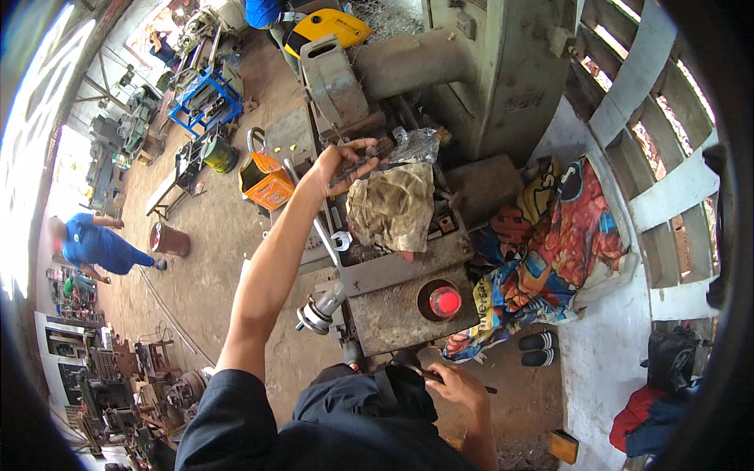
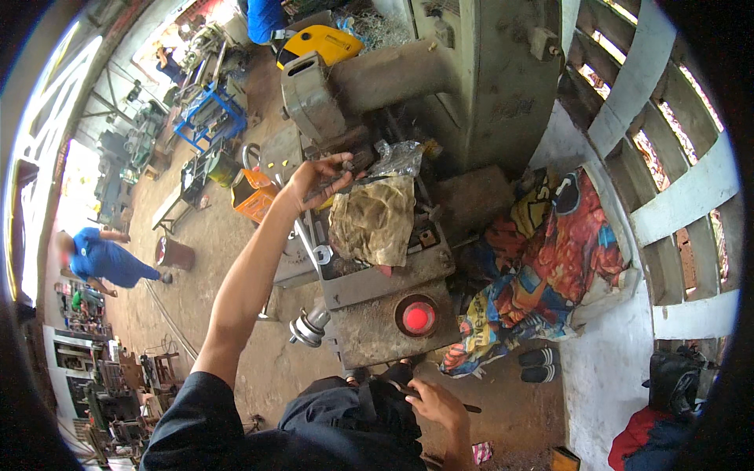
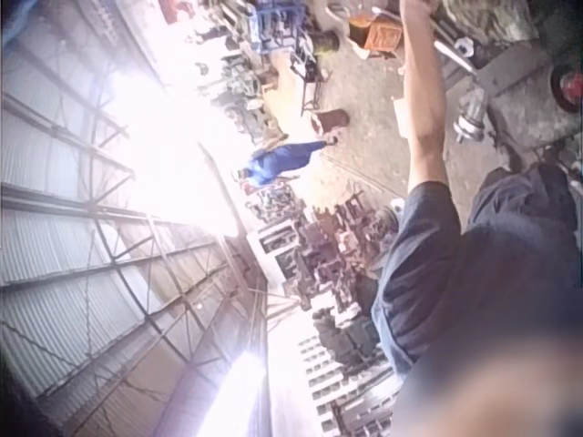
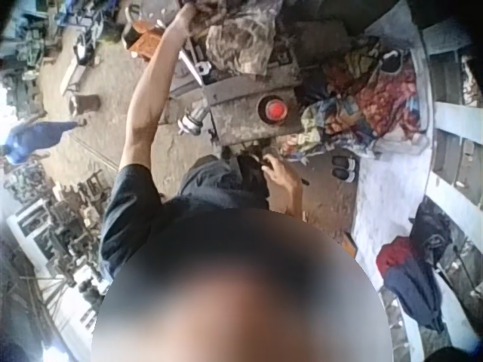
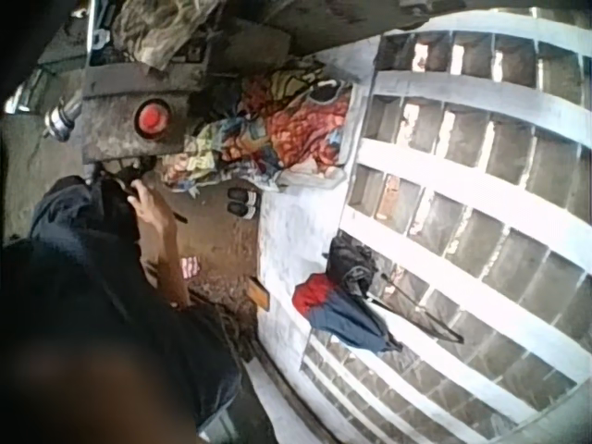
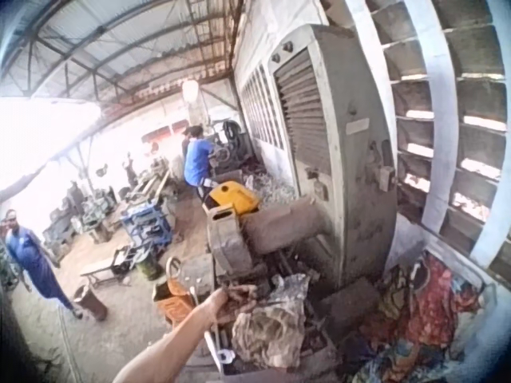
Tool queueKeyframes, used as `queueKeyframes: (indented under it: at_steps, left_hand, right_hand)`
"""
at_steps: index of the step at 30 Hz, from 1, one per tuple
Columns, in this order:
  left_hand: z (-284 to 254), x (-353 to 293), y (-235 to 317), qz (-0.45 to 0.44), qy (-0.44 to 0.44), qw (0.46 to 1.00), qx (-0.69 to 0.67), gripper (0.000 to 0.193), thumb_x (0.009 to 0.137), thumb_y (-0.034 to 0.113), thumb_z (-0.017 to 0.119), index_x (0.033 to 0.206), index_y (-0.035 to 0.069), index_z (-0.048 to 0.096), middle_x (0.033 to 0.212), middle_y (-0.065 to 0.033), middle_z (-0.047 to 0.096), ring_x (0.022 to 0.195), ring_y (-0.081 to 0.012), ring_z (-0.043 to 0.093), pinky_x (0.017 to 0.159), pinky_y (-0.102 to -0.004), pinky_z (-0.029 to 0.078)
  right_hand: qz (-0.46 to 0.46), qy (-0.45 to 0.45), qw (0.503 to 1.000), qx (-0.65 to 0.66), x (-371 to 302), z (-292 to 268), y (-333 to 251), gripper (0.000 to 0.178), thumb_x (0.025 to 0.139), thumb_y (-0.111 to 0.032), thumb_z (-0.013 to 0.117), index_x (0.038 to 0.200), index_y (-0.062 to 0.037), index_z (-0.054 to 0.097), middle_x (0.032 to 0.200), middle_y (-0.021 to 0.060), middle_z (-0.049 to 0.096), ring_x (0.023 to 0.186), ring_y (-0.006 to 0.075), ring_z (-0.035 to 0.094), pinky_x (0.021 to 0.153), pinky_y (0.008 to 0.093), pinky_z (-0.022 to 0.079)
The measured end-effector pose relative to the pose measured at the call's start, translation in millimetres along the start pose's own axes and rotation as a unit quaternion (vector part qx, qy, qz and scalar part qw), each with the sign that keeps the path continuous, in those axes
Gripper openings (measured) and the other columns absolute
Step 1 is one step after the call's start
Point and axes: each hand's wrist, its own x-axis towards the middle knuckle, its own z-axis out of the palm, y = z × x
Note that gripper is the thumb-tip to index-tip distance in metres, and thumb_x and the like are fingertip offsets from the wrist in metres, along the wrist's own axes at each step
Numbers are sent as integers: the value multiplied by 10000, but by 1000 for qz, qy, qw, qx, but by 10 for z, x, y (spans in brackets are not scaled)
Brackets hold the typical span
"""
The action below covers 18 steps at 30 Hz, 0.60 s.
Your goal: The person operates a green drill press to machine a round metal disc. They adjust the chuck with a wrench, position the disc on the table, and lower the drill head to cut the metal. The person then removes the disc and inspects it.
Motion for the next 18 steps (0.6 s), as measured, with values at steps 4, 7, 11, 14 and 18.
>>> queueKeyframes:
  at_steps: [4,7,11,14,18]
  left_hand:
    - [-58,-18,-253,26,-52,996,-71,635,772,-133,323,1398,-46,373,1357,-290,433,1224,-353,517,1047,-338,476]
    - [-113,-78,-561,72,-87,986,-123,684,745,-135,361,1422,-39,336,1388,-303,409,1279,-344,473,1063,-344,457]
    - [-137,-171,-922,118,-92,976,-159,716,774,-181,502,1440,16,330,1346,-190,488,1250,-275,502,1095,-364,411]
    - [-180,-279,-1001,174,-14,984,-37,638,875,-70,565,1451,62,323,1245,-150,571,1173,-255,568,1067,-362,438]
    - [-412,-455,-745,190,43,980,35,407,1011,262,469,1367,67,443,890,-72,642,849,-218,672,825,-350,554]
  right_hand:
    - [22,1,1000,1,-11,-9,27,385,899,-288,619,1166,-19,553,1079,226,645,1016,412,608,847,467,484]
    - [30,-6,999,-6,-8,-2,29,398,897,-305,621,1170,-22,560,1088,214,648,1017,395,614,847,453,485]
    - [35,1,999,0,16,-5,2,423,895,-351,627,1178,-42,567,1084,198,652,1016,362,625,833,429,487]
    - [77,-13,997,-3,28,-28,-34,430,892,-359,631,1176,-42,569,1083,200,653,1014,365,625,831,429,485]
    - [66,-28,997,-13,45,-71,-75,429,913,-320,603,1218,-26,539,1164,227,619,1102,409,572,901,457,463]
